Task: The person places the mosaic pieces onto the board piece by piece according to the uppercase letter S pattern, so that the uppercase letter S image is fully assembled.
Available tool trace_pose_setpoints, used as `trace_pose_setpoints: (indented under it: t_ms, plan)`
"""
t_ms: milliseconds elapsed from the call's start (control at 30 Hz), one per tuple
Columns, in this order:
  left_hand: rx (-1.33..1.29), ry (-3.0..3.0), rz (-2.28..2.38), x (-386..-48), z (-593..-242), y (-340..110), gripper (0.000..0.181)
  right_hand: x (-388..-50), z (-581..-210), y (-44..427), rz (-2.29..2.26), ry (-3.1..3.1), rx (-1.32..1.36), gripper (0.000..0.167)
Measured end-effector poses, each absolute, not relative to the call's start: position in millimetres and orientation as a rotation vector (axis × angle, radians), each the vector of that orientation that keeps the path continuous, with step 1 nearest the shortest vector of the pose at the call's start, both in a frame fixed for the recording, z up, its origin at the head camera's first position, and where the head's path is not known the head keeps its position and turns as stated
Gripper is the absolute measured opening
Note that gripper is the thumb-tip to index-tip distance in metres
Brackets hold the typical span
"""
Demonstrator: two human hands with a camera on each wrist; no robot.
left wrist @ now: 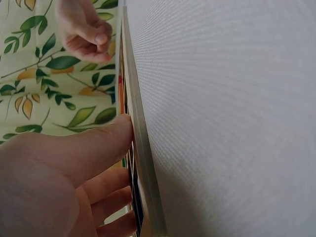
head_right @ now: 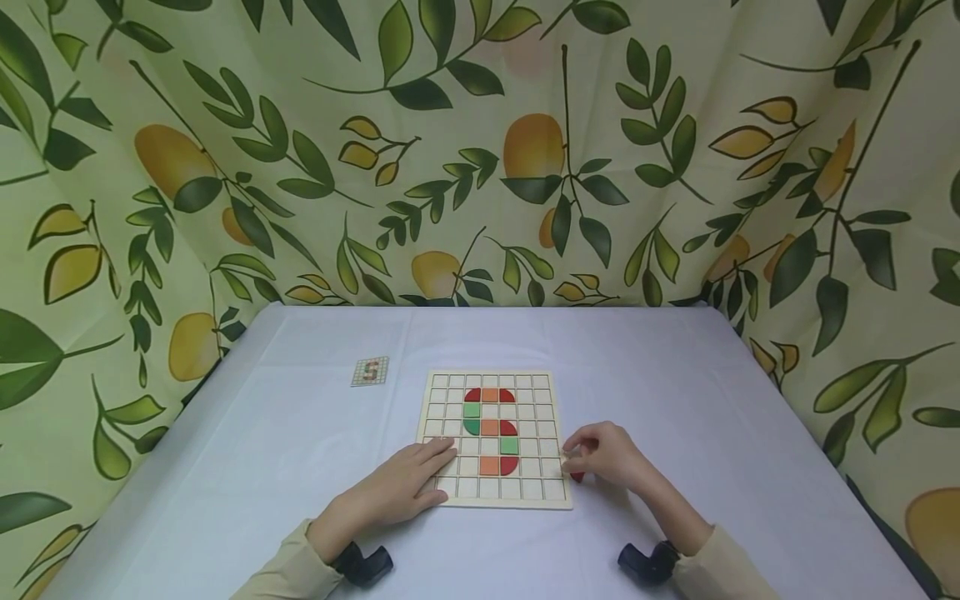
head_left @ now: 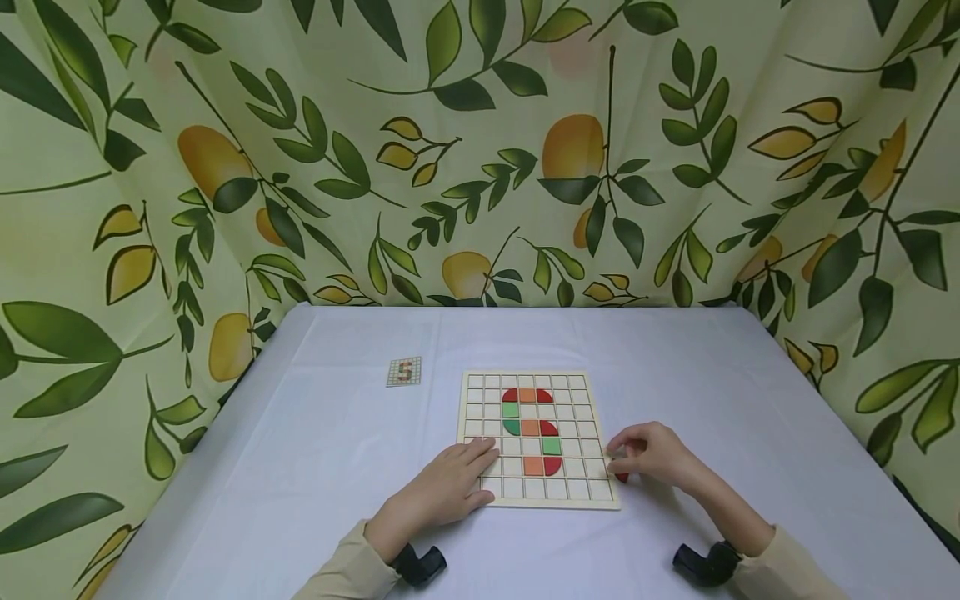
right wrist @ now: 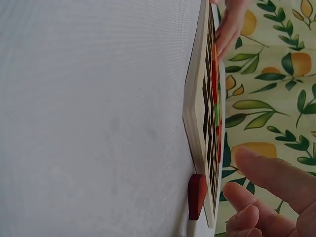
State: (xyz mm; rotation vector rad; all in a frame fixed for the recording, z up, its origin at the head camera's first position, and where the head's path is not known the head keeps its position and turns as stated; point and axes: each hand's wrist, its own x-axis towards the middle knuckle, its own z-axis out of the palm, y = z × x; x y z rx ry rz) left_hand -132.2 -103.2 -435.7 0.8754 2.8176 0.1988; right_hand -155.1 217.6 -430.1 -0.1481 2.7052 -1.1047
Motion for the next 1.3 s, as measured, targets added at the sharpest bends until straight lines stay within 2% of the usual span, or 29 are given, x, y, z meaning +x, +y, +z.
trace_pose_setpoints:
  t_ms: [1300]
  plan:
    - [0.932, 2.817, 0.204, -132.1, -433.4, -104.4, 0.058, -149.7, -440.0, 233.7, -1.147, 2.646, -0.117, 0.028]
